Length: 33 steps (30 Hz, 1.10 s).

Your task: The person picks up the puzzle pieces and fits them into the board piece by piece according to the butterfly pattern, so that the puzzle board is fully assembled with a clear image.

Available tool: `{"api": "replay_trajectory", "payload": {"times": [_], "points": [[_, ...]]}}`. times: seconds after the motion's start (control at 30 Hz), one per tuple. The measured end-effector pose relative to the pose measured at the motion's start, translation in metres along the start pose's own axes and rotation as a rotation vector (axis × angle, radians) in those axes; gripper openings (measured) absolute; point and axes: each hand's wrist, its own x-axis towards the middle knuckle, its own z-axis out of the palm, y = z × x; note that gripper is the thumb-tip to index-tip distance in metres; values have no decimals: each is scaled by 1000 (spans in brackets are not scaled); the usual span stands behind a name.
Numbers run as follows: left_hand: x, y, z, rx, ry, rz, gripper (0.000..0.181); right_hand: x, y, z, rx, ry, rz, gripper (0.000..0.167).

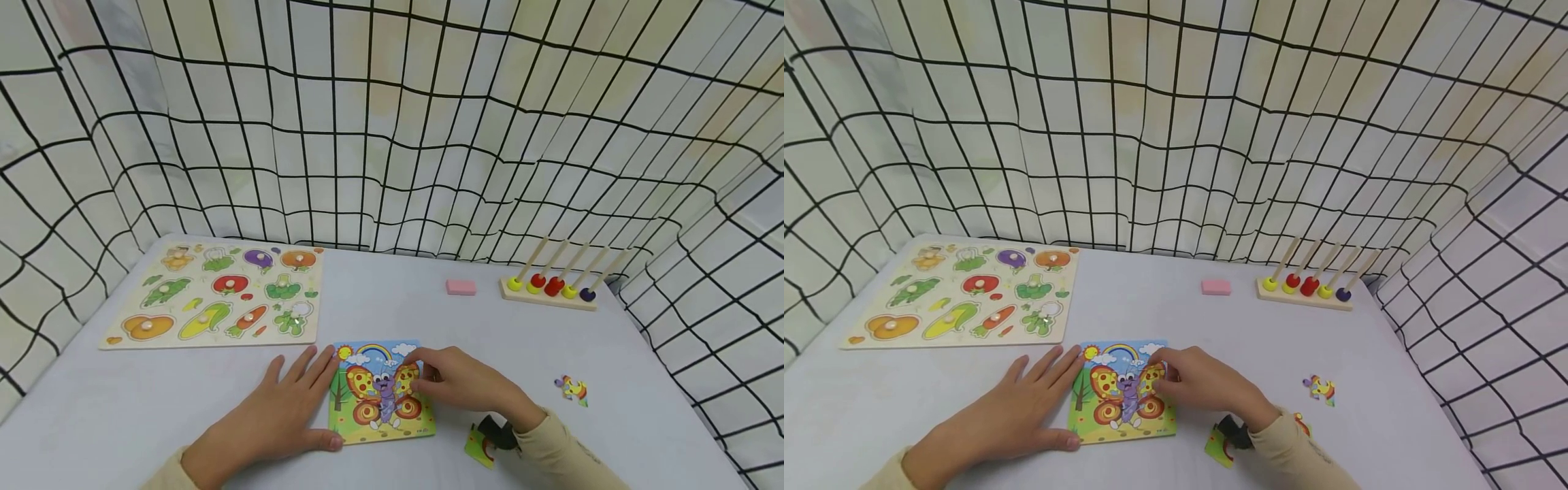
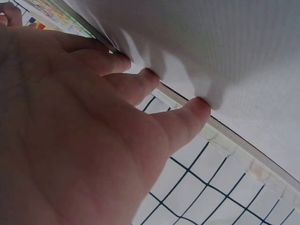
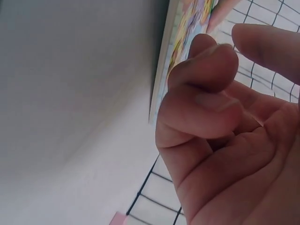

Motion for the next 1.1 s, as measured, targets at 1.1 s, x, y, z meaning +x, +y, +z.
{"api": "replay_trajectory", "payload": {"times": [1.1], "points": [[0, 0, 0, 6, 4, 0, 122, -78, 53, -42, -37, 221, 147, 33]]}}
